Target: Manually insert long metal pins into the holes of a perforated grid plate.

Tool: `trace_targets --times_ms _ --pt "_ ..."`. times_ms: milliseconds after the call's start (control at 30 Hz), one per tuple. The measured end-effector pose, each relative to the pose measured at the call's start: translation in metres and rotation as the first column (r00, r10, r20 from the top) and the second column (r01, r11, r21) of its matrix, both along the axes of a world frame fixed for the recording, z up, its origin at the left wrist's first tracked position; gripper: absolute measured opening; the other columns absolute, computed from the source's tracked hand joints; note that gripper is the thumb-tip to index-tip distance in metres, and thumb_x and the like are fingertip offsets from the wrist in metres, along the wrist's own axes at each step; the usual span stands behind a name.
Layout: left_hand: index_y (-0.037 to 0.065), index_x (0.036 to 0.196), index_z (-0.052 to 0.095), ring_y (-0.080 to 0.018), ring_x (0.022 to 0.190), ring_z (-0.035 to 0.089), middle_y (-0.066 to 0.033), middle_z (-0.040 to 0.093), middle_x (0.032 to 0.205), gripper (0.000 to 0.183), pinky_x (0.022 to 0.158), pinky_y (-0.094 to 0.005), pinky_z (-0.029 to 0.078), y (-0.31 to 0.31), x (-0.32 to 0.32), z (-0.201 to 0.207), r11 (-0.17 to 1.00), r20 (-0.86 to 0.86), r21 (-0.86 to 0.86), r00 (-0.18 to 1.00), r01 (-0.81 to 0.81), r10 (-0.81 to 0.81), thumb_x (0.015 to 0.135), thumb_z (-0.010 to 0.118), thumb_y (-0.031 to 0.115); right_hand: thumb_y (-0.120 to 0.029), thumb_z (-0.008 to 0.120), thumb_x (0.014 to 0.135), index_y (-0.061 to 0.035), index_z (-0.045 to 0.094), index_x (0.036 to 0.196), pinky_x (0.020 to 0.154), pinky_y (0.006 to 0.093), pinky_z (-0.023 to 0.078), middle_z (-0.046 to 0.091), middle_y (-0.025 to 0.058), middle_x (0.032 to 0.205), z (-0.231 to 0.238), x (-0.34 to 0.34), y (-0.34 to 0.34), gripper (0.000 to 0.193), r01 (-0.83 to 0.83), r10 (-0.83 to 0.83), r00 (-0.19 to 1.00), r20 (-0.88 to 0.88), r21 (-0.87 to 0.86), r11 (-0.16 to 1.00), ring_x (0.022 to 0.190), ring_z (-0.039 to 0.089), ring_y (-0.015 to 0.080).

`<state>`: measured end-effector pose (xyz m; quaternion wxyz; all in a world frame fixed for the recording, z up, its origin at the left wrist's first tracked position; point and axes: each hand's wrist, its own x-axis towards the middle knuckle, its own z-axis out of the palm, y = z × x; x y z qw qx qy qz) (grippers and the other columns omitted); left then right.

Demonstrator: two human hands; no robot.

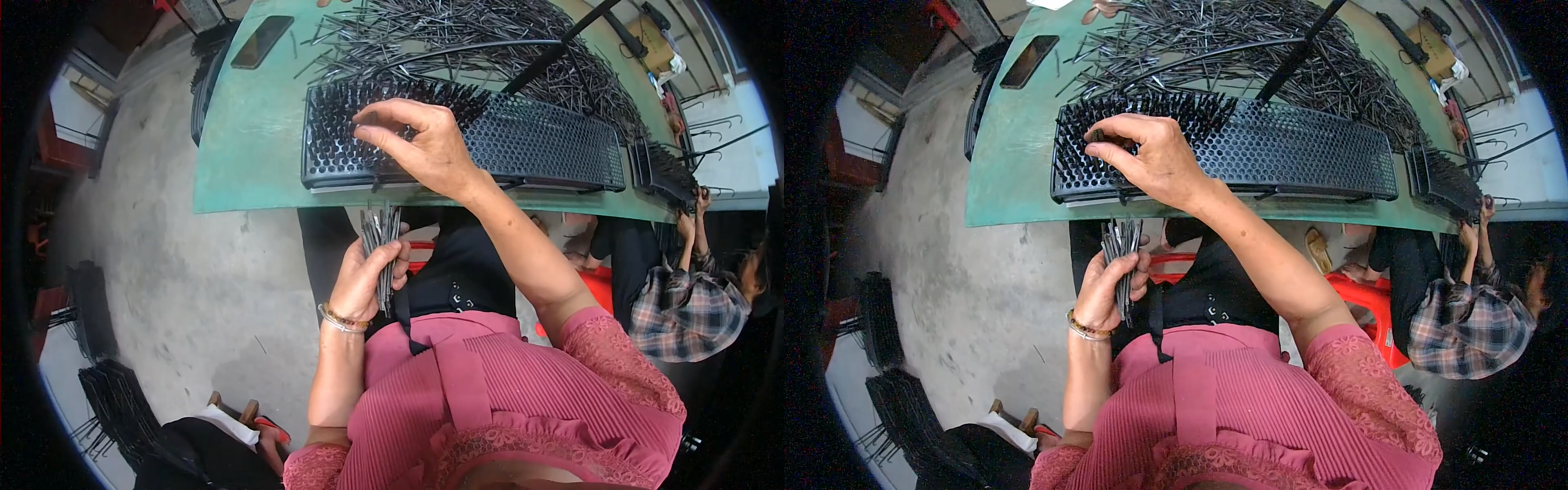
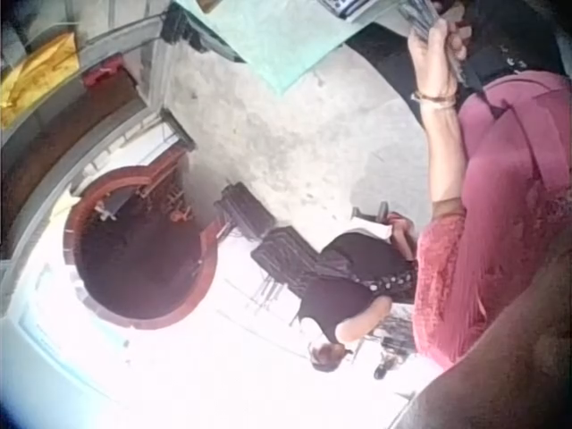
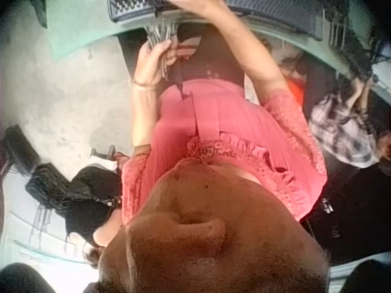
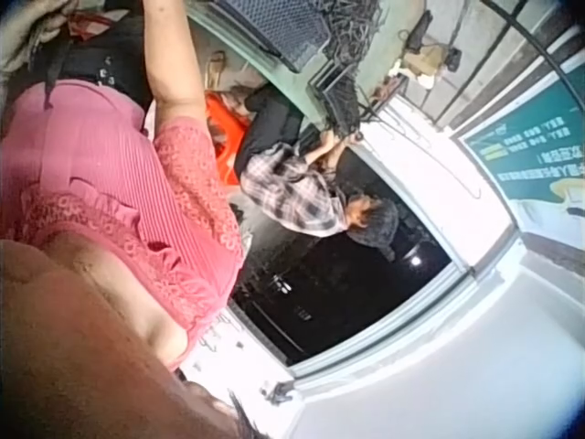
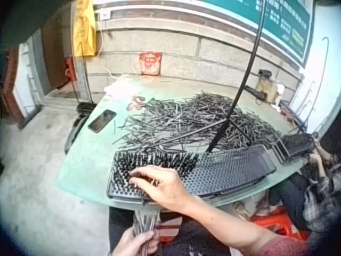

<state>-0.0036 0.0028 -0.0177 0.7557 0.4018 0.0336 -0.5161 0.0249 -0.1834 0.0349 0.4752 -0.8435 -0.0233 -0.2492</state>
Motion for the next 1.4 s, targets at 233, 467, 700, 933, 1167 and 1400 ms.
trace_targets --times_ms 233,467,700,933,1167,1400 --pt "-0.002 0.106 0.055 -0.0100 0.067 0.053 -0.0055 0.058 0.083 0.027 0.052 -0.0234 0.045 0.001 0.001 -0.002 1.000 -0.004 -0.011 1.000 0.023 -0.023 0.086 0.062 0.014 -0.008 0.069 0.078 -0.0005 0.067 0.094 0.064 0.0250 0.051 0.068 0.0089 0.088 -0.014 -0.001 0.006 0.018 -0.003 0.004 0.999 0.050 -0.030 1.000 0.074 0.063 0.0131" --pt "-0.002 0.104 0.056 -0.0099 0.069 0.056 -0.0049 0.059 0.084 0.025 0.055 -0.0243 0.048 0.001 -0.001 -0.004 0.999 0.049 0.039 0.999 0.008 -0.010 0.087 0.062 0.015 -0.004 0.069 0.076 -0.0006 0.068 0.092 0.066 0.0289 0.051 0.067 0.0110 0.087 -0.018 -0.001 0.005 0.016 0.026 0.031 0.980 0.196 -0.282 0.959 0.080 0.065 0.0209" --pt "-0.002 0.106 0.053 -0.0144 0.072 0.059 -0.0058 0.059 0.086 0.025 0.066 -0.0298 0.053 -0.001 -0.003 0.001 0.994 0.027 -0.023 0.993 -0.110 0.111 0.089 0.059 0.015 -0.009 0.069 0.078 0.0011 0.068 0.089 0.064 0.0264 0.048 0.066 0.0096 0.083 -0.005 -0.022 0.007 0.015 0.023 -0.021 0.999 0.025 -0.075 0.997 0.073 0.062 0.0160" --pt "-0.003 0.106 0.055 -0.0173 0.078 0.063 -0.0099 0.062 0.092 0.024 0.072 -0.0308 0.056 -0.006 -0.003 0.011 0.983 0.143 -0.061 0.973 -0.172 0.179 0.088 0.061 0.012 -0.018 0.070 0.082 0.0044 0.068 0.092 0.065 0.0242 0.048 0.066 0.0050 0.080 -0.010 -0.047 0.007 0.025 0.009 0.255 0.787 -0.562 0.423 0.906 0.075 0.059 0.0088" --pt "-0.003 0.107 0.055 -0.0226 0.086 0.064 -0.0128 0.062 0.098 0.022 0.073 -0.0354 0.057 -0.009 -0.005 0.006 0.983 0.074 -0.050 0.981 -0.175 0.179 0.090 0.058 0.010 -0.018 0.065 0.086 0.0028 0.067 0.090 0.062 0.0206 0.047 0.065 0.0034 0.078 -0.013 -0.045 -0.002 0.022 0.078 0.207 0.845 -0.493 0.497 0.864 0.070 0.058 0.0065" --pt "-0.003 0.105 0.055 -0.0276 0.095 0.063 -0.0150 0.062 0.099 0.020 0.071 -0.0382 0.058 -0.011 -0.003 0.001 0.970 0.051 -0.007 0.968 -0.244 0.244 0.090 0.056 0.011 -0.013 0.061 0.089 0.0030 0.065 0.096 0.066 0.0213 0.049 0.067 0.0069 0.082 0.009 -0.024 -0.007 0.018 0.151 -0.129 0.988 -0.080 0.450 0.880 0.072 0.060 0.0083"
